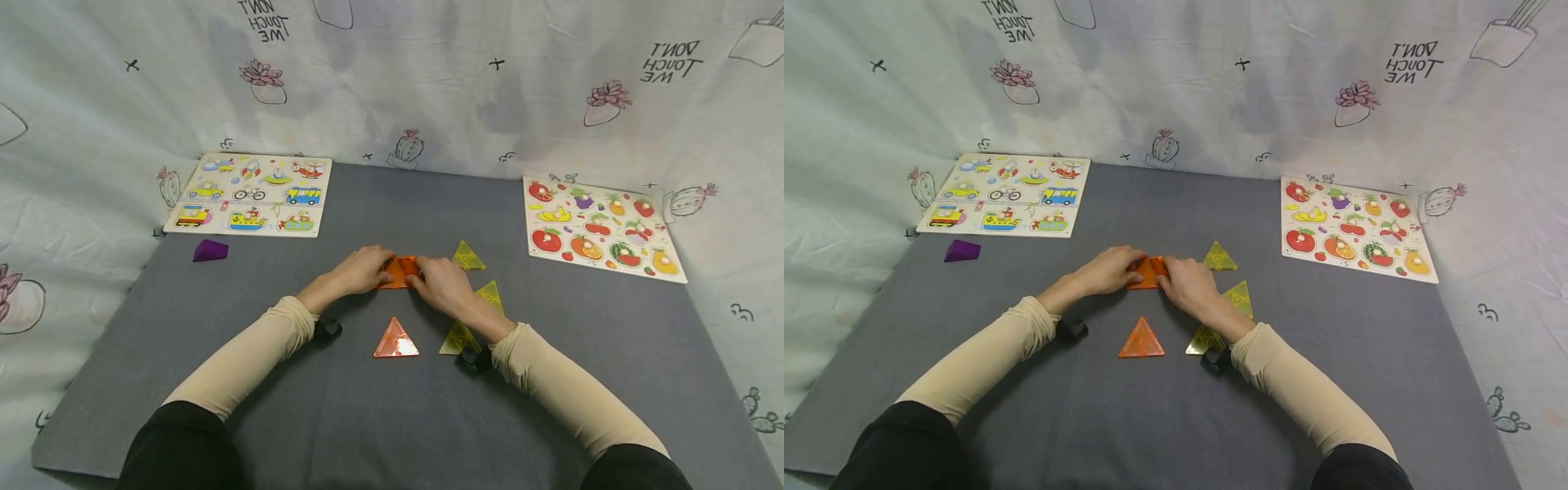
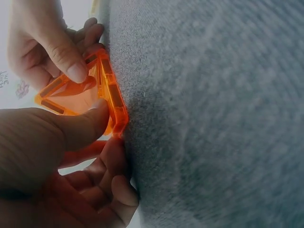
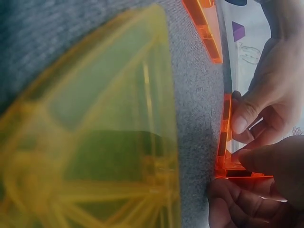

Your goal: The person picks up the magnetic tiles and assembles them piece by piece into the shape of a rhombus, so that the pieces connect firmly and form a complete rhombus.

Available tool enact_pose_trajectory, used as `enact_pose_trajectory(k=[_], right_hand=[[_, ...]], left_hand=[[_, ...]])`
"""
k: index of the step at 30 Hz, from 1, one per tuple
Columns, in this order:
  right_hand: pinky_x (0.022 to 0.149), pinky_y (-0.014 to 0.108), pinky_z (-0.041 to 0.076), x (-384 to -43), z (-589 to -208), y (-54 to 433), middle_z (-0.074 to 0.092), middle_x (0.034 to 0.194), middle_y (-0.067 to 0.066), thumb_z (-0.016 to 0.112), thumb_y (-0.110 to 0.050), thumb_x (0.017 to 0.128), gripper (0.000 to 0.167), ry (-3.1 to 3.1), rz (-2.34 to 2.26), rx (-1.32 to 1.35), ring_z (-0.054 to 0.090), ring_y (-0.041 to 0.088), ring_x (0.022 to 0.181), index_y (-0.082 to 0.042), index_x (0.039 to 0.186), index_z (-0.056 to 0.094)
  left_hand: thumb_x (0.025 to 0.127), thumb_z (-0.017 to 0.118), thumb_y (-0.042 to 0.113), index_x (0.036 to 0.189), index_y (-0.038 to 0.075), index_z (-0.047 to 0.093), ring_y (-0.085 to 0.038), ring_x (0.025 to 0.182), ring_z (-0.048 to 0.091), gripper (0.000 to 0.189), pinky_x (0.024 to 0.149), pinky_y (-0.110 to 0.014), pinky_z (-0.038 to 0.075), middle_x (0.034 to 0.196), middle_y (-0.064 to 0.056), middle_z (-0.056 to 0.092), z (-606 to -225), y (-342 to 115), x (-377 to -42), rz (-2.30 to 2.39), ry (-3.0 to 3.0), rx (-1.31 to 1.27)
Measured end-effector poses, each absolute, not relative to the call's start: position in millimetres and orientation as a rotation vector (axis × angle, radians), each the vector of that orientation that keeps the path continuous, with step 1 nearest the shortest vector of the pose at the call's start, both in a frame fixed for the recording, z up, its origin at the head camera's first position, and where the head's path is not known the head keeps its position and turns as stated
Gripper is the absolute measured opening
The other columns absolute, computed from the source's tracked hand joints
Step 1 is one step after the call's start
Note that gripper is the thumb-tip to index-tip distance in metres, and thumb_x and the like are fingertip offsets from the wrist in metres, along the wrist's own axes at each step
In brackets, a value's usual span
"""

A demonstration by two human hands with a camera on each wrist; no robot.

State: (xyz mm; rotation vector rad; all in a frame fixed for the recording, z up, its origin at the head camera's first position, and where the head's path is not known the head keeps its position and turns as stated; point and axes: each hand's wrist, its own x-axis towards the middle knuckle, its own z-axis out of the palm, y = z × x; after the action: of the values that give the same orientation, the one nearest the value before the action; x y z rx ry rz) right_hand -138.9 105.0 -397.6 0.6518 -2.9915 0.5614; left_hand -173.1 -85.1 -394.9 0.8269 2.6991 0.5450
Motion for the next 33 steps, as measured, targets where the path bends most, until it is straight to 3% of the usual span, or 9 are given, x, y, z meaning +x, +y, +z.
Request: enact_pose_trajectory(k=[9,16,22,26,33], right_hand=[[0.049,0.031,0.037,-138.1,-398.6,106.9,0.054,0.063,0.003,0.068,-0.021,0.091,0.019,-2.989,0.579,0.637,0.048,0.017,0.054,-0.006,0.081,0.061],[0.046,0.026,0.031,-138.0,-397.6,108.9,0.049,0.06,0.002,0.066,-0.016,0.09,0.017,-2.995,0.568,0.645,0.042,0.014,0.051,-0.006,0.077,0.059],[0.045,0.026,0.03,-139.7,-395.7,108.7,0.046,0.058,0.001,0.065,-0.014,0.09,0.018,-2.982,0.542,0.651,0.04,0.014,0.049,-0.006,0.075,0.059],[0.045,0.026,0.03,-139.6,-395.1,108.7,0.046,0.058,0.001,0.064,-0.015,0.09,0.018,-2.981,0.536,0.662,0.04,0.014,0.049,-0.006,0.076,0.059],[0.046,0.027,0.031,-137.5,-396.5,112.1,0.047,0.059,0.002,0.065,-0.015,0.09,0.017,-2.989,0.538,0.639,0.041,0.015,0.05,-0.006,0.077,0.059]], left_hand=[[0.093,0.068,0.024,0.13,-0.001,0.059,-0.021,0.083,0.052,0.045,0.069,-0.033,0.041,0.097,-0.013,0.063,-393.2,-86.4,-171.9,0.547,2.687,0.825],[0.091,0.07,0.023,0.121,0.002,0.06,-0.022,0.08,0.054,0.038,0.071,-0.035,0.046,0.098,-0.013,0.058,-392.4,-88.2,-161.7,0.56,2.755,0.84],[0.086,0.076,0.028,0.105,0.009,0.063,-0.018,0.079,0.051,0.031,0.071,-0.032,0.046,0.096,-0.006,0.054,-385.7,-95.6,-137.9,0.487,2.68,1.213],[0.083,0.075,0.04,0.112,0.012,0.065,-0.016,0.085,0.048,0.042,0.074,-0.03,0.043,0.099,-0.003,0.052,-384.4,-97.9,-122.8,0.392,2.551,1.412],[0.079,0.075,0.052,0.126,0.015,0.065,-0.016,0.09,0.047,0.061,0.077,-0.029,0.043,0.107,-0.003,0.051,-385.1,-95.2,-109.3,0.266,2.478,1.446]])
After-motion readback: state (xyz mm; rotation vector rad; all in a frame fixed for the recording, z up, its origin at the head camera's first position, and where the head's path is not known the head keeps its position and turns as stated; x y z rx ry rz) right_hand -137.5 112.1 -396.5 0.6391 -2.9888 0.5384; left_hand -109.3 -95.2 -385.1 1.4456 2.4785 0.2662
